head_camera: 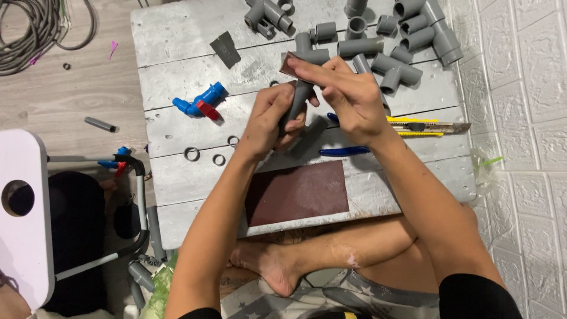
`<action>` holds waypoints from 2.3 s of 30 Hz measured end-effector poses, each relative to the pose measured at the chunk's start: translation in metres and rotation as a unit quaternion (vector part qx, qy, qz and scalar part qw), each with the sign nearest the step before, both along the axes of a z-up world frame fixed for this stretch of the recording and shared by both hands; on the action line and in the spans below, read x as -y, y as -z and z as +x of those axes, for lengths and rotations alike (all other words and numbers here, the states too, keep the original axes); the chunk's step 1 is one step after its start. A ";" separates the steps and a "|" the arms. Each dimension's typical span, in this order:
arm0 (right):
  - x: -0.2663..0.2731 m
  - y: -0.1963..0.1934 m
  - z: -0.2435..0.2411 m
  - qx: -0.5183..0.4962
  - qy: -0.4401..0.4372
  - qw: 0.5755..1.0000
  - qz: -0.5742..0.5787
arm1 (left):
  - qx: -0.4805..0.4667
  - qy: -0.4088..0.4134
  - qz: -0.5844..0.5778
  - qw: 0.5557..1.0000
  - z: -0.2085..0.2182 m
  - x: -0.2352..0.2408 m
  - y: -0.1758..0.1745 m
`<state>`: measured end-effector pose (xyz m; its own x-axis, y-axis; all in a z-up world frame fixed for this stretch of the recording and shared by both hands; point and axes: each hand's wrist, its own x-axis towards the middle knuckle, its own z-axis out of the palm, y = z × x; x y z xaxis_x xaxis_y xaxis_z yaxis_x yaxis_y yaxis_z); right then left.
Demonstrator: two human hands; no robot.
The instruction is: The person sits on the floor and sands the edges of gray PVC pipes and fittings using a piece of sandpaper. They repeatedly rub the pipe ends against the sandpaper, inspect the pieces, and place them on a white table alongside other tools and parts.
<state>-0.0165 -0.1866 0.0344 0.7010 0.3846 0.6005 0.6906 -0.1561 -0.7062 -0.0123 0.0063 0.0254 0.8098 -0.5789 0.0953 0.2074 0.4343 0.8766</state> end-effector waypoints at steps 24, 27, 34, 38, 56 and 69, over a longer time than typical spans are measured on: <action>0.000 -0.006 -0.002 -0.057 0.045 0.997 -0.012 | 0.135 -0.054 0.143 0.979 0.011 -0.013 -0.007; 0.003 0.001 0.003 -0.037 0.062 0.997 -0.038 | 0.170 -0.066 0.198 0.963 0.014 -0.006 0.007; -0.003 0.017 0.008 -0.018 0.056 0.998 -0.039 | 0.201 -0.116 0.238 0.943 0.019 -0.001 0.018; -0.004 0.017 0.012 -0.012 0.052 0.998 -0.035 | 0.189 -0.124 0.248 0.942 0.016 0.006 0.011; -0.010 -0.001 0.004 -0.020 0.023 0.999 -0.024 | 0.155 -0.121 0.179 0.964 0.016 0.007 0.014; -0.008 -0.001 0.000 -0.034 0.016 0.999 0.009 | 0.091 -0.131 0.100 0.982 0.014 0.001 0.001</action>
